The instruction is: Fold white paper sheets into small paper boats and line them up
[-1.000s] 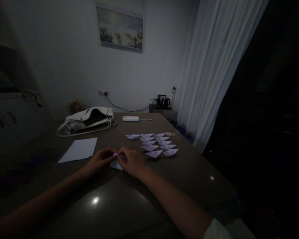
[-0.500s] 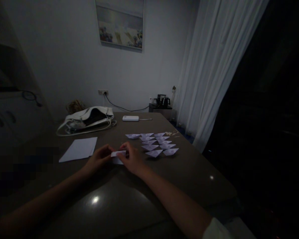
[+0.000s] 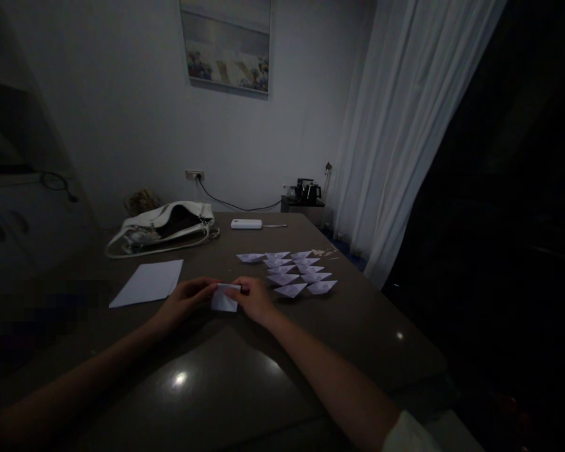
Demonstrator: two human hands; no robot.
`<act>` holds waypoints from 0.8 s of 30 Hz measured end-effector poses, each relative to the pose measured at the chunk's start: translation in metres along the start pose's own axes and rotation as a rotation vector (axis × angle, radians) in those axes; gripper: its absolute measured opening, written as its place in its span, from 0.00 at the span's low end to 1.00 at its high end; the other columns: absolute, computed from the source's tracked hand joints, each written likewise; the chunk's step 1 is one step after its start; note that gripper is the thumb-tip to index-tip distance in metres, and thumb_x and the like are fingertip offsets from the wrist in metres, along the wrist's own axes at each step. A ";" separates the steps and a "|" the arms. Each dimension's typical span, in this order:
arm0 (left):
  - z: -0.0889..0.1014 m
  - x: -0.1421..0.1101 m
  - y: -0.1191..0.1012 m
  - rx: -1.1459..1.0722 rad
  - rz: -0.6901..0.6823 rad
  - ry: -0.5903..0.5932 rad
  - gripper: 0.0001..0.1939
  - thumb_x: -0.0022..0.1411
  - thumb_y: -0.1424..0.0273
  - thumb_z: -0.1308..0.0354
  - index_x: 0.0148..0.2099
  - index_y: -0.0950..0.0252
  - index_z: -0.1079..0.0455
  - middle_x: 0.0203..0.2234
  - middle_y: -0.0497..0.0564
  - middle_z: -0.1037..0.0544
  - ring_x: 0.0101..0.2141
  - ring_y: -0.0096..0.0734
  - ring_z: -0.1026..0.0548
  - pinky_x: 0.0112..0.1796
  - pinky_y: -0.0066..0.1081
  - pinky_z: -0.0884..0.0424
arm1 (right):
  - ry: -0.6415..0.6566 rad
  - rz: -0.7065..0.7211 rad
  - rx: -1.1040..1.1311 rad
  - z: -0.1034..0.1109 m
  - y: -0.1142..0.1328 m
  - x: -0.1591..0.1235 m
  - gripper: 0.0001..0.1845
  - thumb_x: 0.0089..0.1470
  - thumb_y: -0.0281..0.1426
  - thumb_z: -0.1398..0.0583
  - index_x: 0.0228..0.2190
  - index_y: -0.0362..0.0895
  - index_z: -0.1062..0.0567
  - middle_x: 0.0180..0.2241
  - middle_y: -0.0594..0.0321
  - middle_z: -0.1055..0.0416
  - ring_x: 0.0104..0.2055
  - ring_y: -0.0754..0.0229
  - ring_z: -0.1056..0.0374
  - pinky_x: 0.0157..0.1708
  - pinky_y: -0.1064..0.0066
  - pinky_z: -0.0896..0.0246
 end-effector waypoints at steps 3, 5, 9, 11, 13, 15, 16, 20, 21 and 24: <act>0.000 0.001 0.000 0.032 -0.012 -0.002 0.21 0.50 0.53 0.40 0.34 0.68 0.25 0.24 0.50 0.22 0.26 0.34 0.27 0.26 0.27 0.33 | 0.035 0.006 0.041 -0.001 0.000 0.000 0.13 0.48 0.40 0.39 0.26 0.41 0.29 0.23 0.65 0.32 0.25 0.64 0.37 0.26 0.74 0.46; 0.000 0.002 0.001 0.049 -0.028 -0.015 0.20 0.51 0.53 0.40 0.33 0.67 0.26 0.23 0.50 0.23 0.25 0.33 0.28 0.25 0.27 0.34 | 0.055 0.002 0.048 -0.002 0.000 0.000 0.15 0.49 0.41 0.39 0.26 0.41 0.29 0.23 0.65 0.33 0.25 0.64 0.38 0.26 0.75 0.47; 0.001 0.003 0.002 0.071 -0.049 0.004 0.21 0.51 0.54 0.41 0.38 0.68 0.25 0.27 0.52 0.21 0.28 0.35 0.27 0.27 0.28 0.33 | 0.117 -0.003 0.038 -0.003 0.000 0.000 0.18 0.50 0.44 0.41 0.25 0.40 0.29 0.21 0.66 0.35 0.24 0.65 0.40 0.25 0.75 0.48; 0.001 0.003 0.002 0.082 -0.053 0.026 0.21 0.52 0.55 0.42 0.39 0.68 0.25 0.27 0.52 0.21 0.28 0.35 0.27 0.27 0.28 0.34 | 0.127 0.002 0.035 -0.004 0.000 -0.001 0.18 0.51 0.44 0.41 0.26 0.40 0.28 0.21 0.67 0.35 0.24 0.65 0.40 0.25 0.75 0.48; 0.002 0.004 0.001 0.087 -0.058 0.008 0.20 0.51 0.55 0.42 0.35 0.68 0.24 0.25 0.51 0.22 0.27 0.35 0.28 0.27 0.28 0.34 | 0.111 -0.009 0.047 -0.004 -0.001 -0.001 0.17 0.51 0.43 0.41 0.28 0.40 0.27 0.22 0.66 0.34 0.24 0.65 0.39 0.26 0.75 0.46; 0.004 0.004 0.001 0.088 -0.053 -0.044 0.19 0.50 0.55 0.41 0.31 0.68 0.25 0.23 0.50 0.23 0.26 0.35 0.28 0.26 0.28 0.34 | 0.078 -0.056 0.084 -0.005 -0.004 0.000 0.16 0.49 0.43 0.39 0.29 0.41 0.27 0.23 0.65 0.32 0.25 0.64 0.37 0.25 0.74 0.44; 0.004 0.004 0.001 0.092 -0.046 -0.069 0.19 0.49 0.54 0.41 0.30 0.68 0.26 0.22 0.50 0.23 0.25 0.35 0.28 0.26 0.28 0.34 | 0.062 -0.088 0.105 -0.005 -0.005 0.000 0.16 0.48 0.43 0.39 0.29 0.41 0.27 0.23 0.65 0.32 0.24 0.64 0.36 0.25 0.74 0.43; 0.006 0.006 0.004 0.116 -0.044 -0.103 0.19 0.50 0.54 0.41 0.29 0.68 0.27 0.21 0.50 0.24 0.25 0.35 0.28 0.26 0.28 0.34 | 0.035 -0.143 0.123 -0.004 -0.008 0.000 0.16 0.48 0.43 0.39 0.24 0.41 0.29 0.20 0.65 0.33 0.21 0.64 0.37 0.22 0.73 0.42; 0.005 0.006 0.004 0.122 -0.056 -0.094 0.19 0.50 0.54 0.41 0.29 0.67 0.27 0.21 0.50 0.24 0.25 0.34 0.28 0.26 0.28 0.34 | 0.034 -0.134 0.111 -0.003 -0.007 0.001 0.16 0.48 0.42 0.39 0.24 0.41 0.29 0.20 0.66 0.33 0.20 0.65 0.37 0.21 0.74 0.42; 0.003 0.005 0.006 0.135 -0.082 -0.035 0.19 0.52 0.54 0.42 0.32 0.67 0.28 0.22 0.49 0.25 0.24 0.32 0.29 0.25 0.27 0.35 | 0.017 -0.084 0.046 -0.001 -0.006 0.001 0.15 0.49 0.40 0.40 0.22 0.41 0.30 0.18 0.67 0.35 0.19 0.66 0.40 0.20 0.75 0.45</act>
Point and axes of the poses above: each hand's wrist, its own x-axis towards the middle knuckle, its own z-axis out of the back of the hand, y = z × x, the point moved 3 cm from there along x, towards the middle knuckle
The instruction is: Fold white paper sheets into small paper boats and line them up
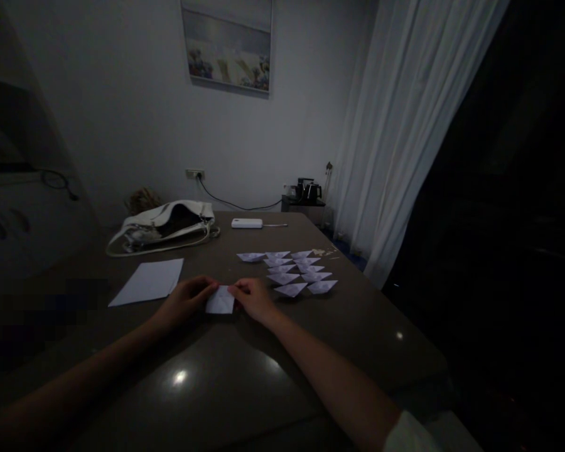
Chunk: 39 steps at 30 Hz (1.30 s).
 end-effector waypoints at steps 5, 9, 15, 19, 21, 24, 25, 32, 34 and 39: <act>-0.004 -0.002 0.003 -0.019 0.073 0.151 0.22 0.51 0.54 0.40 0.39 0.69 0.28 0.21 0.48 0.25 0.21 0.30 0.30 0.22 0.26 0.36 | -0.062 0.127 -0.165 0.004 0.004 0.000 0.15 0.52 0.37 0.43 0.21 0.40 0.30 0.18 0.66 0.37 0.21 0.66 0.42 0.21 0.76 0.51; -0.003 -0.002 0.004 -0.025 0.066 0.139 0.20 0.54 0.54 0.43 0.32 0.68 0.30 0.18 0.46 0.28 0.19 0.28 0.30 0.21 0.25 0.36 | -0.031 0.079 -0.101 0.001 0.002 0.000 0.16 0.52 0.41 0.43 0.24 0.40 0.29 0.21 0.65 0.36 0.22 0.66 0.40 0.20 0.76 0.48; -0.005 -0.002 0.002 -0.086 0.101 0.106 0.21 0.51 0.51 0.43 0.29 0.67 0.32 0.15 0.45 0.28 0.17 0.27 0.30 0.20 0.25 0.36 | 0.131 -0.013 0.067 -0.009 -0.001 -0.002 0.19 0.50 0.44 0.41 0.29 0.39 0.30 0.23 0.64 0.32 0.20 0.65 0.36 0.19 0.75 0.42; -0.010 -0.003 0.000 -0.173 0.133 0.140 0.22 0.51 0.51 0.42 0.30 0.67 0.34 0.15 0.45 0.27 0.16 0.26 0.31 0.20 0.24 0.36 | 0.038 0.041 0.023 -0.005 0.002 0.000 0.17 0.54 0.41 0.44 0.25 0.40 0.32 0.19 0.67 0.36 0.17 0.67 0.40 0.17 0.76 0.44; -0.011 -0.003 0.000 -0.194 0.127 0.154 0.21 0.51 0.51 0.42 0.30 0.67 0.35 0.17 0.45 0.27 0.17 0.25 0.31 0.20 0.24 0.36 | 0.011 0.056 -0.019 -0.003 0.003 -0.001 0.16 0.55 0.40 0.45 0.24 0.40 0.32 0.18 0.68 0.38 0.16 0.68 0.43 0.16 0.77 0.47; -0.012 -0.004 0.002 -0.174 0.113 0.211 0.22 0.51 0.51 0.41 0.32 0.68 0.33 0.19 0.45 0.27 0.18 0.25 0.30 0.21 0.24 0.35 | -0.006 0.087 -0.117 -0.001 0.006 -0.002 0.16 0.56 0.38 0.44 0.22 0.40 0.32 0.17 0.69 0.40 0.17 0.69 0.44 0.16 0.78 0.50; -0.013 -0.004 0.003 -0.157 0.110 0.233 0.22 0.51 0.51 0.41 0.33 0.68 0.33 0.19 0.45 0.27 0.19 0.25 0.30 0.21 0.24 0.35 | -0.008 0.099 -0.145 -0.001 0.008 -0.003 0.16 0.56 0.38 0.44 0.21 0.40 0.32 0.17 0.69 0.40 0.18 0.68 0.44 0.17 0.78 0.50; -0.009 -0.004 0.001 -0.201 0.074 0.145 0.20 0.54 0.52 0.43 0.33 0.66 0.37 0.18 0.44 0.28 0.17 0.23 0.32 0.20 0.23 0.37 | -0.040 0.027 0.005 0.000 0.007 -0.002 0.18 0.53 0.43 0.43 0.25 0.40 0.30 0.17 0.68 0.36 0.15 0.69 0.44 0.15 0.77 0.51; -0.008 -0.005 -0.001 -0.246 0.074 0.111 0.20 0.54 0.52 0.43 0.33 0.66 0.39 0.17 0.43 0.28 0.17 0.23 0.32 0.20 0.22 0.37 | -0.026 0.007 0.030 -0.001 0.006 0.000 0.19 0.52 0.44 0.43 0.23 0.40 0.31 0.17 0.67 0.34 0.15 0.69 0.44 0.15 0.78 0.52; -0.011 -0.005 0.000 -0.278 0.126 0.156 0.21 0.53 0.52 0.42 0.36 0.65 0.39 0.17 0.44 0.26 0.17 0.24 0.32 0.20 0.23 0.37 | -0.049 0.045 0.065 0.002 0.006 0.000 0.20 0.52 0.44 0.43 0.20 0.41 0.33 0.16 0.68 0.37 0.15 0.69 0.44 0.15 0.77 0.52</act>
Point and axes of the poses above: each hand's wrist, its own x-axis towards the middle knuckle, its own z-axis out of the back of the hand, y = z × x, the point moved 3 cm from there along x, towards the middle knuckle
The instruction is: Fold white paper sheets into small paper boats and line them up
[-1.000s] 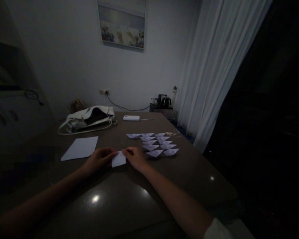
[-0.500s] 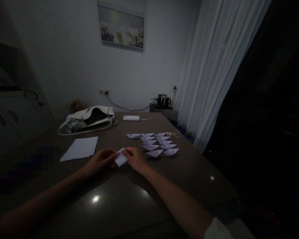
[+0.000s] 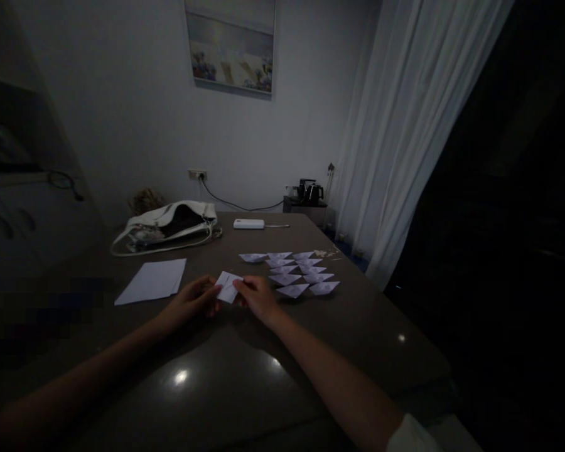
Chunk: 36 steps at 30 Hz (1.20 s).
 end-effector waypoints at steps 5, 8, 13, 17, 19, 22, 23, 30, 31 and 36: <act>-0.003 0.001 0.002 -0.007 0.041 0.089 0.20 0.50 0.56 0.37 0.36 0.68 0.32 0.21 0.46 0.26 0.19 0.24 0.31 0.22 0.24 0.36 | 0.093 0.027 -0.039 -0.002 0.001 -0.002 0.20 0.50 0.45 0.42 0.21 0.40 0.31 0.16 0.69 0.39 0.17 0.69 0.44 0.17 0.77 0.50; -0.003 0.000 0.001 -0.010 0.034 0.112 0.18 0.50 0.57 0.37 0.34 0.69 0.30 0.22 0.46 0.26 0.20 0.23 0.32 0.23 0.23 0.37 | 0.131 0.068 -0.070 -0.006 0.004 -0.004 0.22 0.52 0.47 0.45 0.23 0.40 0.31 0.16 0.68 0.39 0.17 0.68 0.44 0.17 0.77 0.49; -0.001 -0.003 -0.001 -0.030 0.077 0.090 0.17 0.50 0.58 0.36 0.30 0.69 0.30 0.18 0.45 0.28 0.18 0.22 0.34 0.21 0.22 0.39 | 0.024 0.184 -0.177 -0.004 0.013 -0.007 0.26 0.57 0.48 0.49 0.19 0.41 0.34 0.16 0.68 0.40 0.17 0.68 0.45 0.17 0.77 0.52; -0.002 -0.003 -0.002 -0.045 0.075 0.097 0.17 0.52 0.58 0.38 0.31 0.69 0.29 0.19 0.47 0.27 0.18 0.23 0.32 0.21 0.23 0.38 | -0.039 0.203 -0.191 -0.005 0.016 -0.007 0.26 0.57 0.48 0.50 0.18 0.41 0.36 0.15 0.67 0.41 0.17 0.68 0.45 0.17 0.76 0.52; -0.002 -0.003 -0.002 -0.056 0.067 0.090 0.18 0.51 0.57 0.38 0.31 0.69 0.29 0.18 0.47 0.27 0.18 0.24 0.32 0.21 0.23 0.38 | -0.062 0.207 -0.203 -0.005 0.015 -0.007 0.26 0.58 0.48 0.51 0.18 0.42 0.36 0.15 0.67 0.41 0.17 0.67 0.44 0.18 0.76 0.52; -0.003 -0.003 -0.002 -0.052 0.074 0.066 0.18 0.50 0.57 0.37 0.30 0.69 0.29 0.17 0.47 0.27 0.18 0.24 0.33 0.20 0.23 0.39 | -0.020 0.184 -0.199 -0.007 0.009 -0.007 0.25 0.58 0.48 0.51 0.20 0.42 0.35 0.16 0.67 0.40 0.18 0.67 0.44 0.18 0.76 0.51; -0.003 -0.003 -0.003 -0.042 0.080 0.062 0.17 0.49 0.57 0.37 0.30 0.69 0.29 0.17 0.47 0.28 0.18 0.24 0.34 0.20 0.23 0.39 | 0.014 0.164 -0.188 -0.007 0.006 -0.007 0.25 0.58 0.48 0.51 0.21 0.42 0.35 0.17 0.67 0.40 0.18 0.68 0.44 0.18 0.76 0.50; -0.006 -0.005 -0.004 0.064 0.092 0.096 0.19 0.48 0.54 0.38 0.27 0.68 0.29 0.18 0.47 0.28 0.20 0.28 0.33 0.20 0.24 0.40 | 0.160 0.111 -0.245 -0.011 0.000 -0.008 0.25 0.57 0.47 0.50 0.19 0.41 0.35 0.16 0.67 0.39 0.17 0.67 0.42 0.17 0.77 0.50; -0.006 -0.005 -0.004 0.061 0.082 0.109 0.19 0.48 0.54 0.38 0.27 0.68 0.29 0.18 0.47 0.27 0.20 0.28 0.32 0.21 0.24 0.39 | 0.166 0.117 -0.264 -0.011 0.002 -0.009 0.25 0.57 0.47 0.49 0.19 0.41 0.35 0.15 0.67 0.39 0.16 0.67 0.42 0.17 0.77 0.51; -0.004 -0.004 -0.002 0.036 0.049 0.092 0.20 0.46 0.55 0.36 0.31 0.69 0.29 0.21 0.48 0.25 0.22 0.29 0.31 0.22 0.24 0.37 | 0.172 0.105 -0.180 -0.012 0.006 -0.010 0.27 0.55 0.50 0.48 0.19 0.41 0.34 0.14 0.68 0.39 0.15 0.68 0.43 0.16 0.78 0.51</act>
Point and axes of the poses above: each hand's wrist, its own x-axis towards the middle knuckle, its own z-axis out of the back of the hand, y = z × x, the point moved 3 cm from there along x, towards the middle knuckle
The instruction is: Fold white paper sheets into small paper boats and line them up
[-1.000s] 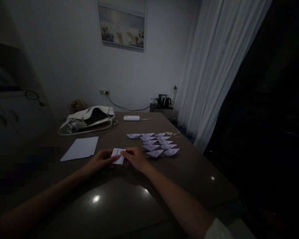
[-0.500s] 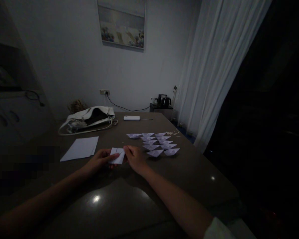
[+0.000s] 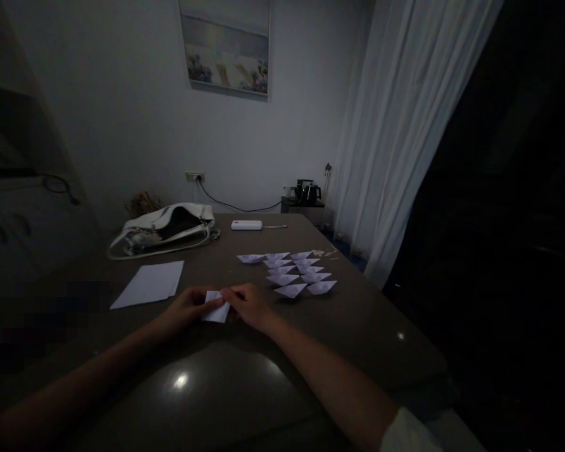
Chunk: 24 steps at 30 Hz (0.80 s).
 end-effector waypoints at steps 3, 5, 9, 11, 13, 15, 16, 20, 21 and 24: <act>0.006 0.001 0.001 -0.005 -0.032 -0.107 0.21 0.46 0.54 0.36 0.30 0.68 0.30 0.20 0.47 0.26 0.21 0.28 0.31 0.21 0.24 0.38 | 0.031 -0.040 0.082 -0.001 -0.003 0.001 0.27 0.53 0.52 0.47 0.23 0.40 0.31 0.16 0.67 0.35 0.15 0.69 0.43 0.15 0.78 0.51; 0.008 0.002 0.002 -0.007 -0.053 -0.141 0.21 0.46 0.53 0.36 0.28 0.68 0.32 0.19 0.47 0.27 0.21 0.28 0.31 0.21 0.24 0.37 | 0.101 -0.052 0.052 -0.003 -0.004 0.000 0.27 0.53 0.52 0.46 0.23 0.39 0.30 0.17 0.65 0.33 0.15 0.69 0.44 0.15 0.78 0.51; 0.008 0.003 0.003 0.001 -0.036 -0.144 0.21 0.47 0.53 0.37 0.28 0.68 0.31 0.18 0.47 0.27 0.20 0.28 0.32 0.20 0.23 0.38 | 0.119 -0.025 -0.011 -0.002 -0.005 0.001 0.26 0.55 0.49 0.47 0.22 0.39 0.29 0.17 0.65 0.33 0.16 0.69 0.42 0.17 0.78 0.49; 0.007 0.003 0.003 0.015 -0.023 -0.152 0.21 0.47 0.53 0.36 0.28 0.68 0.31 0.18 0.46 0.28 0.19 0.27 0.32 0.18 0.23 0.40 | 0.094 -0.016 -0.060 0.000 -0.006 0.001 0.24 0.56 0.46 0.47 0.21 0.39 0.29 0.15 0.66 0.34 0.16 0.69 0.41 0.18 0.78 0.49; 0.008 0.003 0.004 0.031 -0.015 -0.167 0.21 0.46 0.53 0.36 0.28 0.68 0.30 0.17 0.46 0.29 0.17 0.26 0.34 0.17 0.22 0.41 | 0.080 -0.012 -0.121 0.002 -0.005 0.002 0.23 0.57 0.44 0.46 0.20 0.40 0.30 0.14 0.67 0.36 0.16 0.69 0.41 0.19 0.78 0.48; 0.010 0.004 0.006 0.048 -0.015 -0.180 0.21 0.45 0.53 0.36 0.29 0.68 0.30 0.17 0.46 0.29 0.17 0.25 0.34 0.16 0.22 0.42 | 0.067 -0.011 -0.170 0.004 -0.004 0.001 0.23 0.57 0.42 0.46 0.19 0.40 0.30 0.13 0.67 0.37 0.16 0.68 0.41 0.19 0.78 0.49; 0.010 0.005 0.007 0.051 -0.020 -0.185 0.21 0.45 0.53 0.35 0.30 0.68 0.30 0.17 0.46 0.29 0.17 0.26 0.33 0.16 0.22 0.41 | 0.055 -0.011 -0.181 0.004 -0.004 0.001 0.23 0.58 0.42 0.46 0.19 0.40 0.30 0.13 0.67 0.37 0.16 0.68 0.41 0.19 0.78 0.49; 0.011 0.006 0.007 0.020 -0.045 -0.189 0.22 0.45 0.52 0.36 0.30 0.68 0.31 0.19 0.46 0.28 0.19 0.27 0.31 0.19 0.23 0.37 | 0.031 -0.025 -0.090 0.003 -0.002 0.001 0.23 0.57 0.45 0.46 0.24 0.39 0.27 0.18 0.64 0.32 0.16 0.69 0.42 0.18 0.78 0.49; 0.011 0.006 0.007 0.006 -0.059 -0.193 0.22 0.45 0.52 0.36 0.30 0.68 0.32 0.19 0.47 0.28 0.20 0.28 0.31 0.20 0.24 0.36 | 0.043 -0.029 -0.046 0.001 -0.003 0.001 0.23 0.56 0.46 0.46 0.26 0.39 0.27 0.20 0.63 0.30 0.16 0.69 0.42 0.17 0.78 0.49; 0.010 0.007 0.008 -0.009 -0.083 -0.189 0.23 0.45 0.52 0.36 0.30 0.67 0.33 0.22 0.47 0.27 0.22 0.29 0.29 0.24 0.26 0.33 | 0.058 -0.049 0.041 0.000 -0.005 0.002 0.24 0.53 0.49 0.45 0.28 0.38 0.27 0.23 0.60 0.28 0.17 0.69 0.40 0.17 0.78 0.47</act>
Point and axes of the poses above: each hand's wrist, its own x-axis towards the middle knuckle, its own z-axis out of the back of the hand, y = z × x, the point moved 3 cm from there along x, towards the middle knuckle
